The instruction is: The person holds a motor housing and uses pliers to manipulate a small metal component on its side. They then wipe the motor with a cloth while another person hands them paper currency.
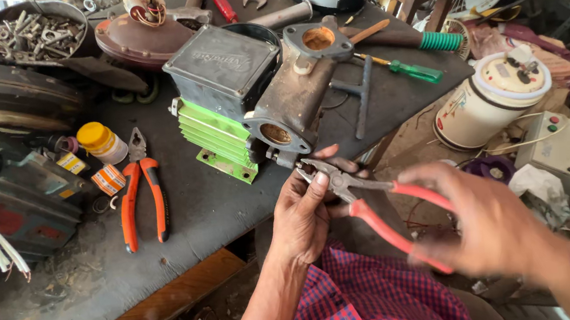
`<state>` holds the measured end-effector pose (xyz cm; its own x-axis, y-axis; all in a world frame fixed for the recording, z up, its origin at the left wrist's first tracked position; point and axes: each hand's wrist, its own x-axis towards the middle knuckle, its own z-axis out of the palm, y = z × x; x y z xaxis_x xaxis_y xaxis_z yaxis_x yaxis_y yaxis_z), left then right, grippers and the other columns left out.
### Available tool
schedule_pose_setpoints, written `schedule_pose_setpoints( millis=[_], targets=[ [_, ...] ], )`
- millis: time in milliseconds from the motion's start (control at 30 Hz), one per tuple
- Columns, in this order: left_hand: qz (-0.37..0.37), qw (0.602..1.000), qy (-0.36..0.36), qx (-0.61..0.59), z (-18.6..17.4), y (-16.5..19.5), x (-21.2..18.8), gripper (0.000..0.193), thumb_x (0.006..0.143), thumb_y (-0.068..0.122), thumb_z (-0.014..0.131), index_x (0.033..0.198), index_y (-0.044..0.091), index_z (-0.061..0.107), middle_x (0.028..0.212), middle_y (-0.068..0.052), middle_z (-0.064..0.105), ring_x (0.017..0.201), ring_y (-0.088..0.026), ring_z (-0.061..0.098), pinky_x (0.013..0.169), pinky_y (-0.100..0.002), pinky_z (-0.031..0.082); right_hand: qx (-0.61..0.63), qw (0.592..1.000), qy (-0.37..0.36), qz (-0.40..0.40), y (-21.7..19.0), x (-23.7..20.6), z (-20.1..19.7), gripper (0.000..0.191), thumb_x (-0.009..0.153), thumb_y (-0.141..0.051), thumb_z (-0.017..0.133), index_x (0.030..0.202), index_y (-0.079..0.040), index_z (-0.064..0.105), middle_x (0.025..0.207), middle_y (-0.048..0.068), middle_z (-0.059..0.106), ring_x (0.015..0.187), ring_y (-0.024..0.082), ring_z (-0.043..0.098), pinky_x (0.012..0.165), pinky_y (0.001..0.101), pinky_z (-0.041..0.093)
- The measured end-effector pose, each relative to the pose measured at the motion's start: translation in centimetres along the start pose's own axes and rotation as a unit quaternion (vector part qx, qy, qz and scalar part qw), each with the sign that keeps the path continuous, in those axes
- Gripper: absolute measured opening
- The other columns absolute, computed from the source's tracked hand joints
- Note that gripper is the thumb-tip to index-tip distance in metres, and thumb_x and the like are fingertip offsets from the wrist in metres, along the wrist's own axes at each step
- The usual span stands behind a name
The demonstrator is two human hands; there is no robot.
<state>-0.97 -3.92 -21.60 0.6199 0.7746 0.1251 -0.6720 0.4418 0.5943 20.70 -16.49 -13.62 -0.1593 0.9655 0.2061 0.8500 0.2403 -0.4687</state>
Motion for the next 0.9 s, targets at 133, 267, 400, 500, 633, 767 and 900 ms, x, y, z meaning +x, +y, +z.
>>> schedule_pose_setpoints(
  millis=[133, 267, 400, 500, 633, 767, 900],
  targets=[
    [0.011, 1.000, -0.013, -0.011, 0.0, -0.1, 0.0, 0.052, 0.102, 0.024, 0.066, 0.144, -0.001, 0.049, 0.121, -0.017, 0.067, 0.118, -0.034, 0.069, 0.082, -0.042, 0.066, -0.208, 0.976, 0.068, -0.007, -3.4, -2.5, 2.2, 0.049, 0.077, -0.015, 0.066, 0.124, -0.001, 0.062, 0.118, 0.022, 0.063, 0.102, 0.036, 0.067, 0.086, 0.0436, 0.054],
    [-0.004, 1.000, -0.013, -0.021, 0.1, 0.2, 0.1, 0.054, 0.099, 0.026, 0.068, 0.143, 0.001, 0.050, 0.123, -0.018, 0.068, 0.118, -0.031, 0.070, 0.085, -0.039, 0.067, -0.049, 0.996, -0.029, 0.068, -0.2, -2.2, 3.1, 0.050, 0.077, -0.016, 0.066, 0.124, -0.001, 0.062, 0.119, 0.022, 0.063, 0.102, 0.036, 0.067, 0.086, 0.0436, 0.054],
    [-0.007, 1.000, -0.023, -0.012, 0.4, 0.5, 0.2, 0.055, 0.099, 0.024, 0.069, 0.145, 0.003, 0.050, 0.124, -0.017, 0.069, 0.114, -0.029, 0.070, 0.087, -0.040, 0.065, 0.309, 0.893, -0.236, 0.226, 4.0, -0.6, 4.1, 0.050, 0.077, -0.017, 0.066, 0.124, -0.001, 0.062, 0.119, 0.022, 0.063, 0.102, 0.036, 0.067, 0.086, 0.0435, 0.054],
    [0.005, 1.000, -0.008, -0.007, 0.7, 0.4, 0.2, 0.054, 0.100, 0.024, 0.069, 0.145, 0.001, 0.050, 0.122, -0.016, 0.069, 0.112, -0.028, 0.071, 0.081, -0.039, 0.064, 0.334, 0.885, -0.194, 0.260, 4.6, -0.2, 4.3, 0.051, 0.077, -0.018, 0.067, 0.124, -0.001, 0.062, 0.119, 0.022, 0.063, 0.102, 0.036, 0.067, 0.086, 0.0435, 0.054],
    [0.005, 1.000, 0.015, -0.003, 0.8, 0.1, 0.1, 0.055, 0.098, 0.025, 0.069, 0.145, 0.003, 0.051, 0.117, -0.012, 0.069, 0.110, -0.027, 0.072, 0.080, -0.040, 0.065, 0.180, 0.967, 0.009, 0.181, 2.6, -0.9, 2.0, 0.051, 0.077, -0.019, 0.067, 0.125, -0.001, 0.062, 0.119, 0.022, 0.063, 0.102, 0.036, 0.067, 0.086, 0.0434, 0.054],
    [0.015, 1.000, 0.020, -0.003, 0.8, -0.1, 0.1, 0.056, 0.097, 0.026, 0.070, 0.145, 0.004, 0.051, 0.116, -0.011, 0.069, 0.107, -0.026, 0.071, 0.080, -0.042, 0.066, -0.121, 0.989, 0.080, -0.020, -1.5, -2.8, 1.6, 0.052, 0.077, -0.020, 0.067, 0.125, -0.002, 0.062, 0.120, 0.021, 0.063, 0.102, 0.036, 0.067, 0.086, 0.0433, 0.054],
    [0.012, 1.000, 0.021, 0.003, 0.6, -0.2, 0.0, 0.055, 0.098, 0.026, 0.070, 0.144, 0.003, 0.052, 0.115, -0.012, 0.070, 0.110, -0.026, 0.072, 0.080, -0.039, 0.064, -0.176, 0.983, 0.051, 0.009, -1.9, -3.0, 3.4, 0.052, 0.077, -0.021, 0.067, 0.125, -0.002, 0.062, 0.120, 0.021, 0.063, 0.102, 0.036, 0.067, 0.087, 0.0433, 0.054]
  ],
)
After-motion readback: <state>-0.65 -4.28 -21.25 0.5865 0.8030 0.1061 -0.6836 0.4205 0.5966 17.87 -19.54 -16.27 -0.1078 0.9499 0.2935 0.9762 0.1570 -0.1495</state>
